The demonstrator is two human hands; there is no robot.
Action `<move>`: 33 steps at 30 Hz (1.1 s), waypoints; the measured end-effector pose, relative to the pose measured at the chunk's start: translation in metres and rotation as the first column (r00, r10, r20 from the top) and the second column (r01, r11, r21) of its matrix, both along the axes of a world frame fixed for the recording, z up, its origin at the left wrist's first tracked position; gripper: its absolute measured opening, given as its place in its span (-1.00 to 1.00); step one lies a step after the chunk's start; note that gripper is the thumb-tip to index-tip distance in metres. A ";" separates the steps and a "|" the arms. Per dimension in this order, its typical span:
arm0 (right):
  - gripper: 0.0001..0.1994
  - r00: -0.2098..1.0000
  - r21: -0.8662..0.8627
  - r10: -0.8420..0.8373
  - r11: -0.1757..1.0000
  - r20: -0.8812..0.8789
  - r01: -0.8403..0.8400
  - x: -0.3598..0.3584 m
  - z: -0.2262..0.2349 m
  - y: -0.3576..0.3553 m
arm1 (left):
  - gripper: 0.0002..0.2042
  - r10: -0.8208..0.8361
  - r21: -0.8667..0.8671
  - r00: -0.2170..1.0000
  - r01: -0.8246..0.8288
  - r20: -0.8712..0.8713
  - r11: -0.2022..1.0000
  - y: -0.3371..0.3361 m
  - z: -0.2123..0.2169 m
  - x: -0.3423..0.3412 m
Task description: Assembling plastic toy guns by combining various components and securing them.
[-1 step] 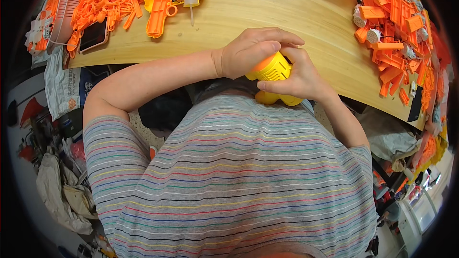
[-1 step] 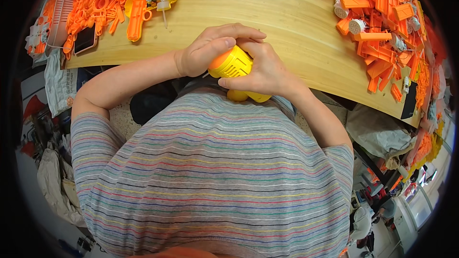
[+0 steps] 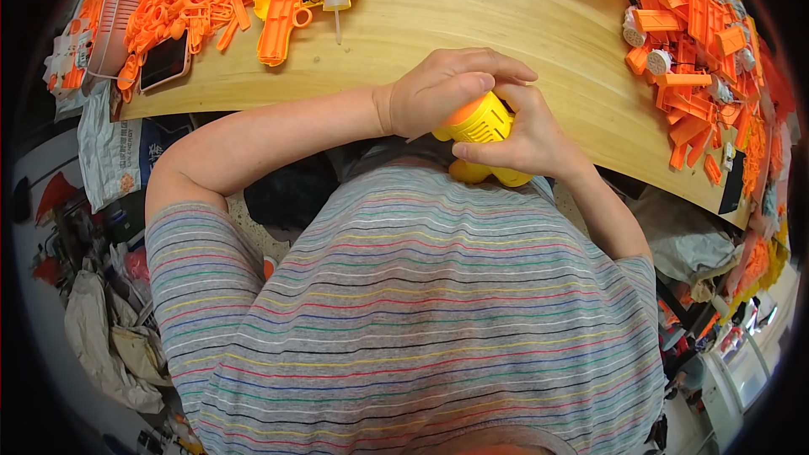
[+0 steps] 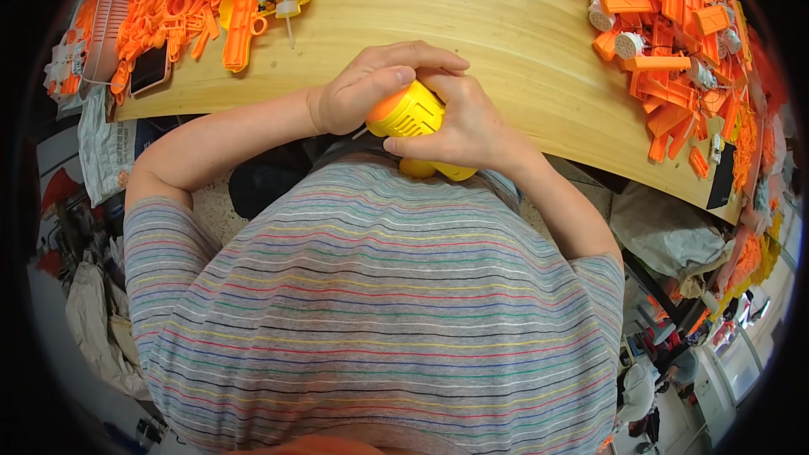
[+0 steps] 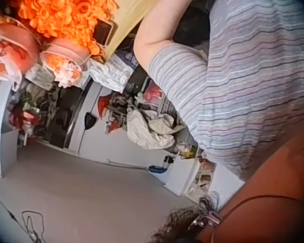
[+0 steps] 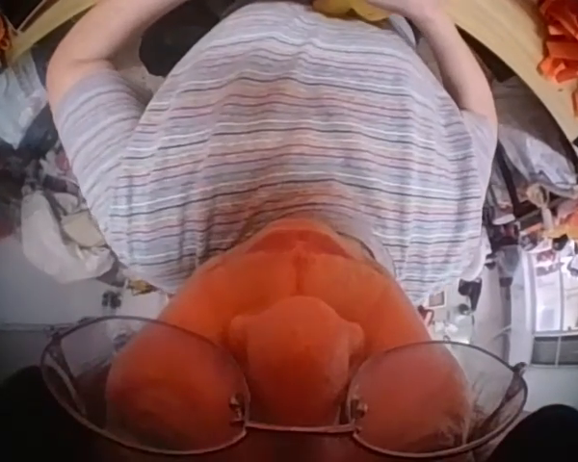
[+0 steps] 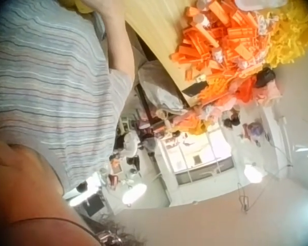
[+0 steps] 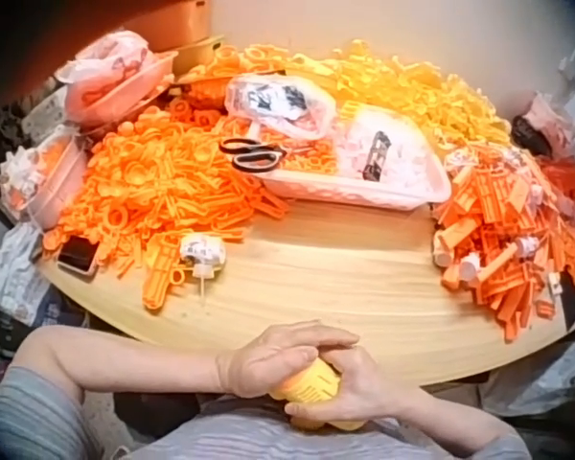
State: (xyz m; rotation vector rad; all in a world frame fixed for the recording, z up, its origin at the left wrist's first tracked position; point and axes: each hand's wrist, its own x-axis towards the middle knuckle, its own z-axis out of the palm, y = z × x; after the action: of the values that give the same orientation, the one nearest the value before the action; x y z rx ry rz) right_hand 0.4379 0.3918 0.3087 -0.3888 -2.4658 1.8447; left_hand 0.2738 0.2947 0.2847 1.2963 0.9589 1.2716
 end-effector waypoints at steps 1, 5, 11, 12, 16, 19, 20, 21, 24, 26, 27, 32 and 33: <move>-0.44 1.000 -0.002 0.002 1.000 0.001 -0.002 0.001 -0.001 -0.002 | -0.53 -0.015 0.035 0.999 0.016 -0.031 0.999 0.000 -0.001 0.000; -0.43 0.999 0.061 -0.008 0.998 -0.048 0.011 0.006 -0.004 -0.006 | -0.54 -0.046 0.036 0.999 0.047 -0.017 0.998 0.002 -0.003 0.004; -0.40 1.000 0.107 -0.014 0.994 0.016 0.012 0.003 0.010 0.004 | -0.54 -0.043 0.065 0.999 0.045 -0.026 0.997 0.010 0.004 0.002; -0.39 0.997 0.089 -0.038 0.995 0.063 0.033 0.001 0.013 0.008 | -0.52 -0.015 -0.008 1.000 0.015 0.027 1.000 0.016 0.008 -0.001; -0.38 0.986 -0.212 -0.166 0.963 0.005 0.163 -0.017 0.021 0.027 | -0.42 0.156 0.002 0.988 -0.156 -0.009 0.988 0.037 0.033 -0.021; -0.48 0.930 -0.565 -0.364 0.758 0.047 0.326 -0.025 0.022 0.040 | -0.44 0.542 0.259 0.840 -0.519 -0.023 0.815 0.033 0.043 -0.033; -0.49 0.929 -0.628 -0.363 0.706 0.076 0.327 -0.024 0.018 0.047 | -0.40 0.566 0.383 0.799 -0.467 -0.205 0.797 0.023 0.049 -0.040; -0.49 0.926 -0.621 -0.372 0.712 0.063 0.329 -0.025 0.015 0.050 | -0.36 0.593 0.492 0.715 -0.391 -0.370 0.778 0.014 0.055 -0.045; -0.49 0.890 -0.876 -0.412 0.335 0.194 0.346 -0.030 0.006 0.052 | -0.40 0.618 0.645 0.582 -0.199 -0.527 0.738 -0.004 0.059 -0.030; -0.50 0.893 -0.917 -0.409 0.253 0.188 0.309 -0.038 0.005 0.051 | -0.56 0.667 0.685 0.537 -0.208 -0.517 0.699 -0.002 0.055 -0.018; -0.51 0.892 -0.947 -0.407 0.158 0.196 0.279 -0.043 0.007 0.049 | -0.62 0.701 0.697 0.531 -0.260 -0.476 0.669 0.000 0.049 -0.014; -0.53 0.970 -0.906 -0.139 0.351 0.198 0.235 -0.037 0.016 0.057 | -0.77 0.836 0.654 0.457 -0.538 -0.304 0.532 0.010 0.051 -0.050; -0.56 0.972 -0.830 -0.075 0.508 0.222 0.229 -0.028 0.003 0.071 | -0.80 0.865 0.590 0.433 -0.640 -0.253 0.493 0.012 0.054 -0.059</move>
State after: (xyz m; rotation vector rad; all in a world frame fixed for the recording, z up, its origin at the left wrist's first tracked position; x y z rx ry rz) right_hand 0.4100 0.4633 0.3116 -0.7621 -1.2621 2.8991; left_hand 0.2151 0.3071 0.3390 1.6466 1.9499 1.9617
